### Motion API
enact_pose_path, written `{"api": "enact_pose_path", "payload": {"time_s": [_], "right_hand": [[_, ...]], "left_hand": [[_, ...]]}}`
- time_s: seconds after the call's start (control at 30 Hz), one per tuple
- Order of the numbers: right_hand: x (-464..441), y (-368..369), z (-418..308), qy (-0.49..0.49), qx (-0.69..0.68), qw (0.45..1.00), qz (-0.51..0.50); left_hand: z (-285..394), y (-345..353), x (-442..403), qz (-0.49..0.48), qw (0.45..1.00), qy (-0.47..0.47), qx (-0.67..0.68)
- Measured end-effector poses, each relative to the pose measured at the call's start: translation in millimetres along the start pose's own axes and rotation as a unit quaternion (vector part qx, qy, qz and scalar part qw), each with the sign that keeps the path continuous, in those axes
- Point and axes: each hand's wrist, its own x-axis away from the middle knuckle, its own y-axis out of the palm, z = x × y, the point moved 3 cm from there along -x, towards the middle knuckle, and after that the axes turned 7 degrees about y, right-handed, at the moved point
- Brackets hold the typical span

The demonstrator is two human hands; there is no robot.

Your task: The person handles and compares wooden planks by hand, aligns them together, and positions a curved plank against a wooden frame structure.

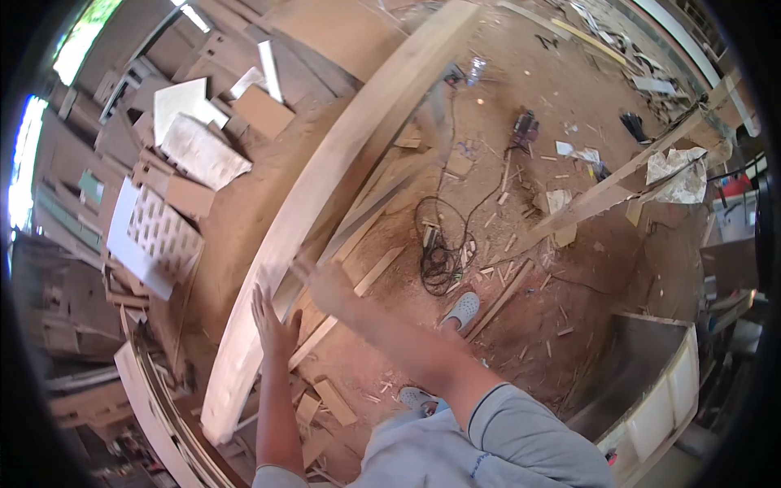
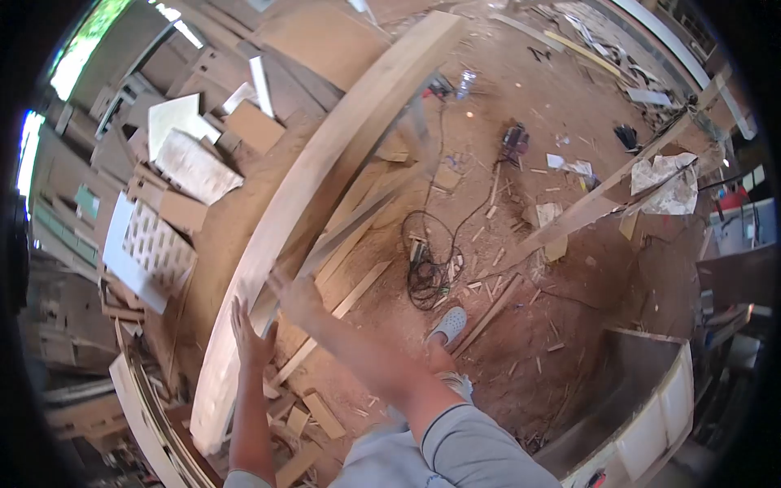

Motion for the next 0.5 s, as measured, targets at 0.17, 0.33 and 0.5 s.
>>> {"api": "enact_pose_path", "payload": {"time_s": [0.17, 0.33, 0.5], "right_hand": [[-12.3, -22.0, 93.9, -0.054, -0.217, 0.974, 0.02], [-46.3, -74.8, 200.1, 0.012, -0.243, 0.942, 0.23], [-101.1, -116.9, 241.2, -0.003, -0.102, 0.957, 0.271]], "left_hand": [[28.4, 49.5, -140.2, -0.019, 0.997, 0.023, -0.066], [39.6, 69.0, -163.3, -0.027, 0.994, -0.043, -0.092], [38.0, 68.1, -169.6, -0.035, 0.993, -0.059, -0.094]]}}
